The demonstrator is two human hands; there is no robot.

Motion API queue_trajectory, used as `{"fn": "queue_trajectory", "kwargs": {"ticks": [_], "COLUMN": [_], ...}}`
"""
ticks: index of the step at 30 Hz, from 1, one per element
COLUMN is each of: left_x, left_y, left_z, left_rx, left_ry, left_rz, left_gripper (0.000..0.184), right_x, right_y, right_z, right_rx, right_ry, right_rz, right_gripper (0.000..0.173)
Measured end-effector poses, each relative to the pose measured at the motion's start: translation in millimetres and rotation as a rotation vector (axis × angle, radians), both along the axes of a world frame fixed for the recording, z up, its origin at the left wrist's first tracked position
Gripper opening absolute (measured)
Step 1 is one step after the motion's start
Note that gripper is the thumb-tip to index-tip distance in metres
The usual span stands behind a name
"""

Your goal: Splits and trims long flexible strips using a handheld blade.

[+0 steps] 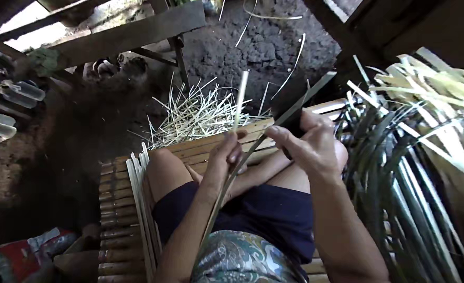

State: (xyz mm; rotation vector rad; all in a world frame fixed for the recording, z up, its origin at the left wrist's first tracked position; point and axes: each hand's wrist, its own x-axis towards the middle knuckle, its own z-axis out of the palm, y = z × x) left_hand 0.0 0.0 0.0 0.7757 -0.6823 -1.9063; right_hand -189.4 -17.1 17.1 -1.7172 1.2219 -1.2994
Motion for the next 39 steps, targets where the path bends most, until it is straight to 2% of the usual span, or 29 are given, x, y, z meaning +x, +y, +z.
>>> {"fn": "queue_trajectory", "kwargs": {"ticks": [3, 6, 9, 11, 13, 15, 18, 20, 21, 23, 25, 27, 31, 34, 36, 39], "left_x": [18, 37, 38, 30, 23, 26, 48, 58, 59, 60, 56, 53, 68, 109, 145, 205], "left_y": [-22, -35, -21, 0, 20, 19, -2, -15, -19, -12, 12, 35, 34, 28, 38, 81], "left_z": [-10, -19, -15, -5, -7, -12, -26, -38, -41, -41, -30, -24, -40, -62, -68, -69], "left_rx": [0.049, 0.063, -0.050, -0.028, 0.008, 0.023, 0.058, 0.096, 0.099, 0.049, 0.015, 0.049, 0.171, 0.117, 0.090, 0.147], "left_ry": [0.147, 0.282, 0.244, 0.146, -0.028, -0.027, 0.116, 0.261, 0.313, 0.349, 0.242, 0.101, 0.071, 0.071, -0.163, -0.805], "left_rz": [0.203, 0.341, 0.160, 0.037, -0.003, 0.020, 0.157, 0.303, 0.327, 0.224, 0.071, 0.014, 0.094, 0.246, 0.361, 0.300], "left_gripper": [0.030, 0.028, 0.030, 0.027, 0.025, 0.028, 0.035, 0.031, 0.031, 0.032, 0.038, 0.031, 0.032, 0.035, 0.035, 0.042], "right_x": [35, 74, 75, 55, 36, 34, 56, 79, 89, 95, 86, 68, 56, 46, 38, 27], "right_y": [37, 88, 80, 49, 24, 19, 58, 99, 113, 116, 92, 59, 45, 60, 67, 67], "right_z": [-1, -27, -34, -23, -8, -3, -15, -33, -41, -51, -48, -39, -31, -23, -23, -33], "right_rx": [-0.016, -0.083, -0.046, 0.057, 0.100, 0.065, 0.027, -0.029, -0.076, -0.088, 0.062, 0.191, 0.178, 0.253, 0.291, 0.343], "right_ry": [0.083, 0.129, 0.155, 0.139, 0.126, 0.144, 0.171, 0.243, 0.289, 0.339, 0.297, 0.259, 0.240, 0.117, 0.094, 0.114], "right_rz": [0.193, 0.467, 0.453, 0.327, 0.175, 0.134, 0.319, 0.462, 0.509, 0.528, 0.478, 0.401, 0.385, 0.487, 0.483, 0.376], "right_gripper": [0.033, 0.045, 0.047, 0.036, 0.026, 0.029, 0.039, 0.047, 0.050, 0.056, 0.054, 0.042, 0.041, 0.036, 0.034, 0.036]}}
